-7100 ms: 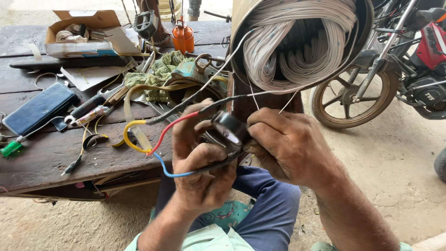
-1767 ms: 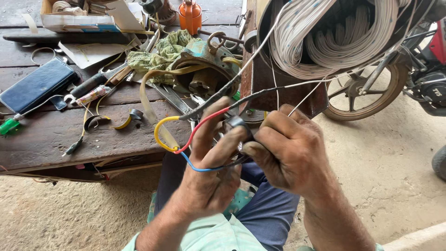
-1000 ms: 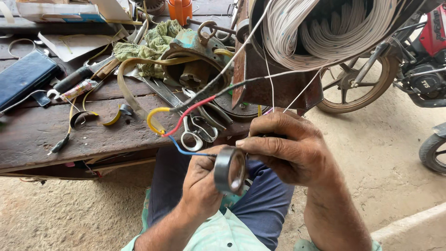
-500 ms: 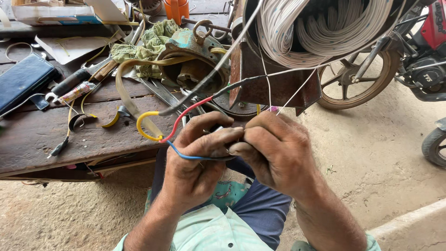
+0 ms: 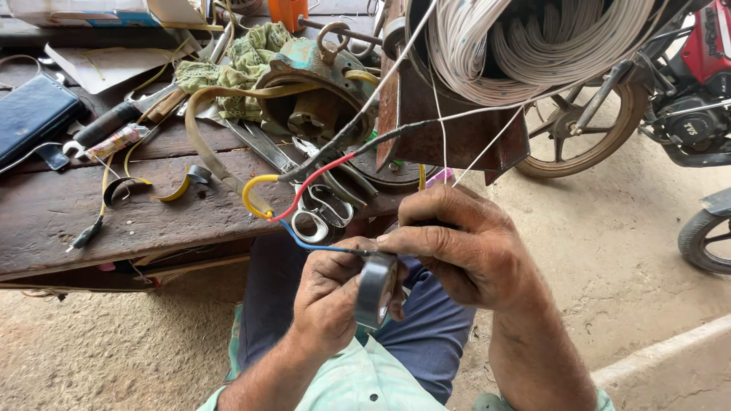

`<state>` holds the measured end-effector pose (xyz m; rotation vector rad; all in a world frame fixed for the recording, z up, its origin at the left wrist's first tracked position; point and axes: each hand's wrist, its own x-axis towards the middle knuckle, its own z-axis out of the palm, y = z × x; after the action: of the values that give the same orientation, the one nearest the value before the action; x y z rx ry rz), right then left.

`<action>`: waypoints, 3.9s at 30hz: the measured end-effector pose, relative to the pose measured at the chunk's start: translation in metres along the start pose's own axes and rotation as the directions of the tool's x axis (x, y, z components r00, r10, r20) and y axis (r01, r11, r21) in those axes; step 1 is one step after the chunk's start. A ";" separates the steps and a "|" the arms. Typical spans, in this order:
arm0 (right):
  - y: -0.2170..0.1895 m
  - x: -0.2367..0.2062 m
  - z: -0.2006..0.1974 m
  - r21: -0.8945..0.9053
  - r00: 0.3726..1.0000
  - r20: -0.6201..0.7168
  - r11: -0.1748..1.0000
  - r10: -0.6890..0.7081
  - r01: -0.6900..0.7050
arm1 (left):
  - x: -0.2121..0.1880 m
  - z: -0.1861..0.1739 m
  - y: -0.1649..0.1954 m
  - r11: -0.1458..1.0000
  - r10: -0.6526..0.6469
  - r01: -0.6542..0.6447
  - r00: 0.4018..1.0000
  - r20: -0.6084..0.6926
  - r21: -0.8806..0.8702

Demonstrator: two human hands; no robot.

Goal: The person sits at a cluttered workbench and repairs a bundle of wires. They strip insulation, twist exposed strands, and wrap connections with black and yellow electrical tape. The person uses pliers and scissors to cut and adjust the wires.

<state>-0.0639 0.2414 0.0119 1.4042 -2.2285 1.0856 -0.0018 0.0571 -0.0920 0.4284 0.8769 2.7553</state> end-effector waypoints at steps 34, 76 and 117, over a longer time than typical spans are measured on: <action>-0.002 -0.001 0.018 0.008 0.997 -0.072 0.999 0.037 -0.037 | -0.004 -0.005 0.009 0.999 -0.032 0.033 0.999 0.027 -0.035; -0.015 0.002 0.040 -0.251 0.981 -0.194 0.967 0.005 -0.055 | 0.002 0.007 0.024 0.894 0.257 -0.206 0.963 -0.081 0.398; -0.039 0.009 0.027 -0.158 0.962 -0.076 0.949 0.264 -0.273 | 0.008 -0.016 0.067 0.267 0.082 -0.429 0.902 0.423 0.863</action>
<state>-0.0307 0.2063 0.0161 1.0133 -2.4577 0.9756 -0.0223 -0.0027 -0.0628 1.2358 2.4978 1.8749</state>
